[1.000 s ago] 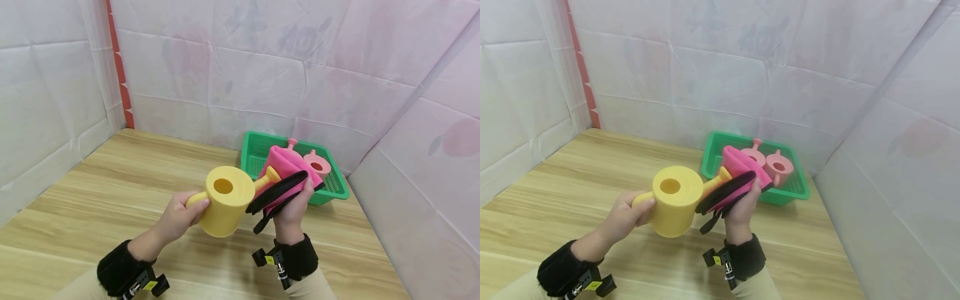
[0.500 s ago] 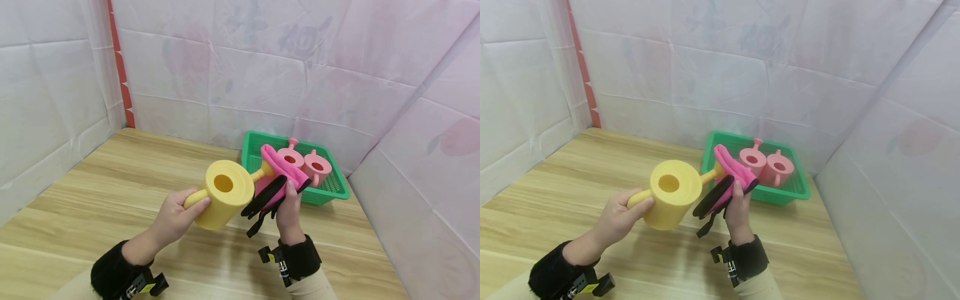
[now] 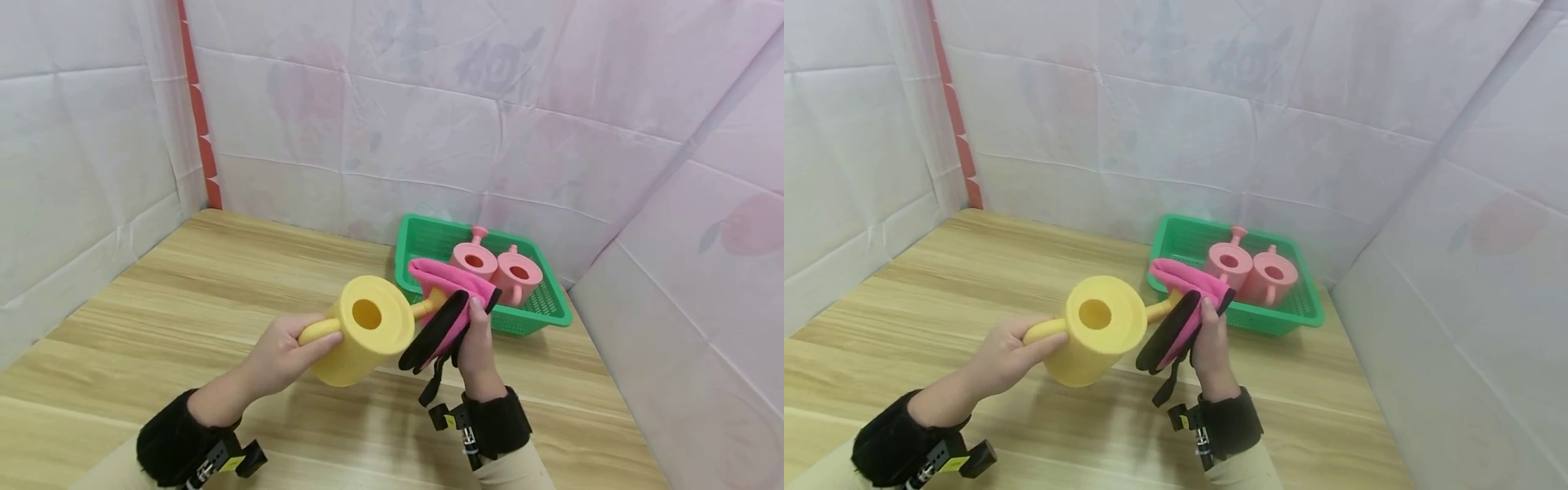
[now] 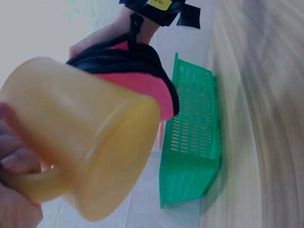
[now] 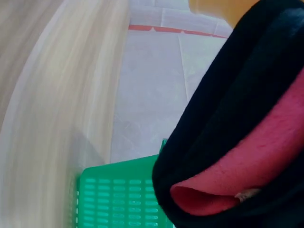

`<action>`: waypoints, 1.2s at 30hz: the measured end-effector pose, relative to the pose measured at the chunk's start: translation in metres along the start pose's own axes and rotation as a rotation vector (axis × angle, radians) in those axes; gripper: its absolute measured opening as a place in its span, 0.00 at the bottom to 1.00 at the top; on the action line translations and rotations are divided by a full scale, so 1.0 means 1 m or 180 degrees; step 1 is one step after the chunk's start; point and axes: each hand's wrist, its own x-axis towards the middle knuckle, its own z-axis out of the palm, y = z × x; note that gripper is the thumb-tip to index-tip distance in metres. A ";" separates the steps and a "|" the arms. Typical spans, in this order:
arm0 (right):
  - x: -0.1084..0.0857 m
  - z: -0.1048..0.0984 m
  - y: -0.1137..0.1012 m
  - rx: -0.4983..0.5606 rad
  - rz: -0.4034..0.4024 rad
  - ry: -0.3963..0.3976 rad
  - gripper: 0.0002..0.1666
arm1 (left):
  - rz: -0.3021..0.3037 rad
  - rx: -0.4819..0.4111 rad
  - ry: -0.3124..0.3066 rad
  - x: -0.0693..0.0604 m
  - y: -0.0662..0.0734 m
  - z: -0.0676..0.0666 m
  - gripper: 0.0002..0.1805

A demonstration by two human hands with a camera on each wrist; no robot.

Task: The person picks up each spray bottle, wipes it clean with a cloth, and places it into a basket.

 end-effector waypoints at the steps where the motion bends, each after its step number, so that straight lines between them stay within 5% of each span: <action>1: -0.002 0.000 0.000 -0.0028 0.0082 0.0121 0.28 | -0.0013 0.0006 0.0078 0.000 0.000 0.000 0.04; 7: -0.005 0.004 0.004 0.0103 0.0336 0.0380 0.22 | -0.0212 0.0191 0.0506 0.002 0.002 -0.002 0.03; 10: -0.005 0.005 0.004 0.0271 0.0436 0.0486 0.21 | -0.0266 0.0212 0.0563 0.003 0.002 -0.004 0.05; 16: -0.004 0.003 0.000 0.0507 0.0536 0.0678 0.21 | -0.0078 0.0096 0.0100 0.002 0.000 -0.006 0.05; 19: -0.002 0.003 -0.005 0.0418 0.0534 0.0402 0.24 | 0.0069 0.0088 -0.0168 0.002 0.000 -0.004 0.06; 23: 0.005 0.010 -0.015 -0.0125 0.0318 -0.0254 0.20 | 0.0103 0.0130 -0.0203 0.002 0.000 -0.002 0.07; 25: 0.006 0.015 -0.019 -0.0585 0.0207 -0.0356 0.21 | 0.0050 0.0145 -0.0127 0.002 0.000 -0.001 0.07; 30: 0.000 0.018 -0.010 -0.1640 0.0118 0.0284 0.22 | 0.0063 0.0137 -0.0038 0.001 -0.002 -0.001 0.06; 36: -0.004 0.013 0.012 -0.2109 -0.0618 0.0727 0.19 | 0.0057 -0.0089 -0.0047 0.001 -0.003 0.003 0.06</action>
